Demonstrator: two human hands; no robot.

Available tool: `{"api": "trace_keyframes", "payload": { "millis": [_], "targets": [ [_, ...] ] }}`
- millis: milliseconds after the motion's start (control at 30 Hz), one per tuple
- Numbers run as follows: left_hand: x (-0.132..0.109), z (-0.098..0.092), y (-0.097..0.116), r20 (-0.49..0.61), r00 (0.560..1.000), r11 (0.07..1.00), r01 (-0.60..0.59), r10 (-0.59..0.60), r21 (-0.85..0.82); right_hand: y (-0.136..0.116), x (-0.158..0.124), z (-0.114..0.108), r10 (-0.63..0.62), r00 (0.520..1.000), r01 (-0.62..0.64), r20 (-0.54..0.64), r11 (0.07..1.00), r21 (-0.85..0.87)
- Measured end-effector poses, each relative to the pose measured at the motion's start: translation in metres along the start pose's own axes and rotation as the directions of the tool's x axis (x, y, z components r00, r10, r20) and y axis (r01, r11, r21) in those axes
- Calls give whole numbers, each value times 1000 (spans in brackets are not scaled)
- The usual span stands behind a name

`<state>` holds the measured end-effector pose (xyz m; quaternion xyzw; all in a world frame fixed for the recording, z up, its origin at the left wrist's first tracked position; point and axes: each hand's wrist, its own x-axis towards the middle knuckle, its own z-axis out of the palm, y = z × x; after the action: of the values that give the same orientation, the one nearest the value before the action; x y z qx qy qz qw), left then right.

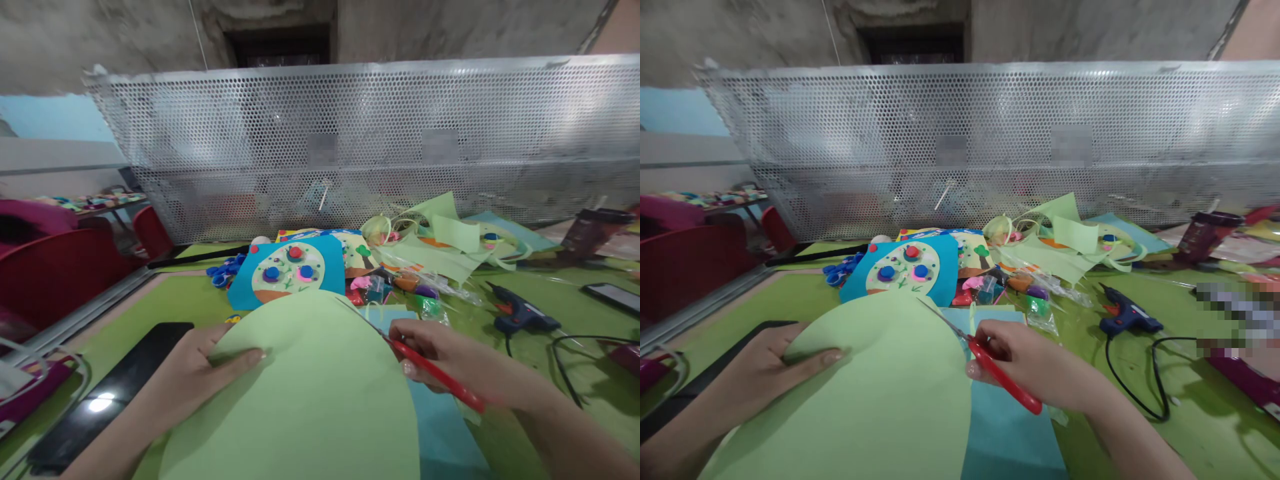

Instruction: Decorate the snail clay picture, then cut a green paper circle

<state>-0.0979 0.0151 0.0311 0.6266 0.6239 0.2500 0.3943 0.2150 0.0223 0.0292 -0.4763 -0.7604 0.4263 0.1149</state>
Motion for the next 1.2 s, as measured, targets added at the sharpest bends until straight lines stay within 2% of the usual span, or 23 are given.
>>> {"api": "trace_keyframes", "payload": {
  "millis": [133,367,533,800,933,1033,1200],
  "targets": [
    [-2,0,2,28,1000,998,15,-14,-53,1,-2,0,-26,1000,25,-17,1000,-8],
    [-6,-1,8,109,991,974,103,-83,-201,-9,-5,-1,-62,994,45,88,983,179],
    [-5,-1,9,137,986,975,117,-91,-187,-7,-4,1,-48,997,38,57,985,167],
    [-5,0,16,79,994,991,86,-78,-102,-3,-3,4,-52,998,51,18,998,46],
    [-6,0,16,99,990,987,107,-96,-119,-1,-1,5,-19,1000,17,17,997,79],
    [-5,0,14,92,993,996,79,-75,-43,-1,0,5,-7,1000,4,20,993,122],
    [-4,0,10,62,997,996,38,-43,74,-2,2,6,-25,1000,25,-2,995,93]
  ]
}}
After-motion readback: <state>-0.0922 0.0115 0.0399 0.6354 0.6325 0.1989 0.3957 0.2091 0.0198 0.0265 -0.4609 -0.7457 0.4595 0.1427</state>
